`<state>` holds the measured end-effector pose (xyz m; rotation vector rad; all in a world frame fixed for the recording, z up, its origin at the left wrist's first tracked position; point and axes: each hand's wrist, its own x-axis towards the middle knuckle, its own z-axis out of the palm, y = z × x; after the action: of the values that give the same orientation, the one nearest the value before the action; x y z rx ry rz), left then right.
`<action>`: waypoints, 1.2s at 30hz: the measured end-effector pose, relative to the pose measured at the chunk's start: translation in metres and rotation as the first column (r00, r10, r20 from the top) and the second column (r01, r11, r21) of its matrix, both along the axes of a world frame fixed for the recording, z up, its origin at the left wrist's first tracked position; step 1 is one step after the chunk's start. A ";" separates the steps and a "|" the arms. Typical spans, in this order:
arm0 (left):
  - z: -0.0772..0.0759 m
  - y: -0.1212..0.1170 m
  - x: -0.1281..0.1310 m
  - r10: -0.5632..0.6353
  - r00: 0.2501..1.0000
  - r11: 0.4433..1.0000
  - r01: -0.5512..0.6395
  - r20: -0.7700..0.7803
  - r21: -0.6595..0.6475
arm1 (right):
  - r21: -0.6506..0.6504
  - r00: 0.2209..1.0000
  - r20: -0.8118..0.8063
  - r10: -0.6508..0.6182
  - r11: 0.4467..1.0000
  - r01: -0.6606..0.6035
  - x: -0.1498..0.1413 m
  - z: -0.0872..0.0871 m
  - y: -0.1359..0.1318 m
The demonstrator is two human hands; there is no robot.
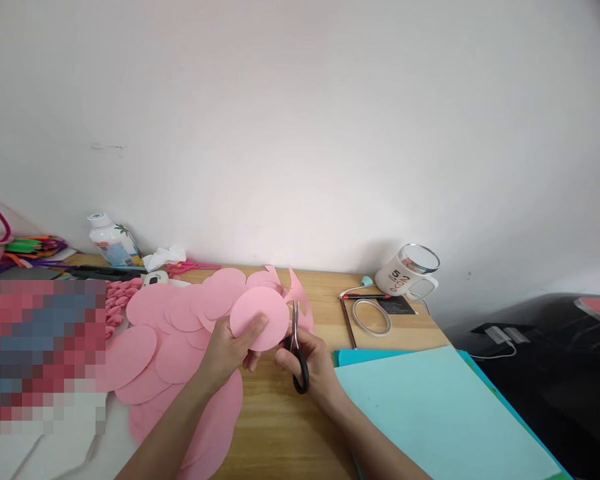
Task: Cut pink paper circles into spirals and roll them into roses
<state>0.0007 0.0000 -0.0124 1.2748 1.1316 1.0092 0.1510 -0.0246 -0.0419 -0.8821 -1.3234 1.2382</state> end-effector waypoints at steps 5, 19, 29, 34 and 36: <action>0.002 0.000 0.000 -0.016 0.999 1.000 0.016 -0.044 -0.002 | -0.037 0.996 -0.053 0.071 0.997 -0.073 0.000 -0.002 0.000; 0.004 0.001 -0.001 0.025 0.993 1.000 -0.023 -0.113 0.022 | -0.079 0.998 -0.005 0.062 0.995 -0.062 0.001 -0.002 0.001; 0.003 0.000 -0.001 0.162 0.983 0.986 -0.164 0.092 0.023 | -0.077 0.968 -0.047 -0.246 0.967 0.242 0.000 -0.005 -0.001; 0.003 0.017 -0.008 0.570 0.663 0.782 -0.618 0.485 -0.075 | -0.058 0.784 -0.109 -0.611 0.791 0.609 0.008 -0.006 0.002; 0.000 0.025 -0.013 0.631 0.524 0.723 -0.664 0.572 -0.189 | -0.068 0.747 -0.109 -0.656 0.755 0.653 0.010 -0.007 0.004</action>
<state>-0.0120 0.0246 -0.0122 0.4236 1.0639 1.8687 0.1609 -0.0202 -0.0490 -1.1401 -0.7743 0.7298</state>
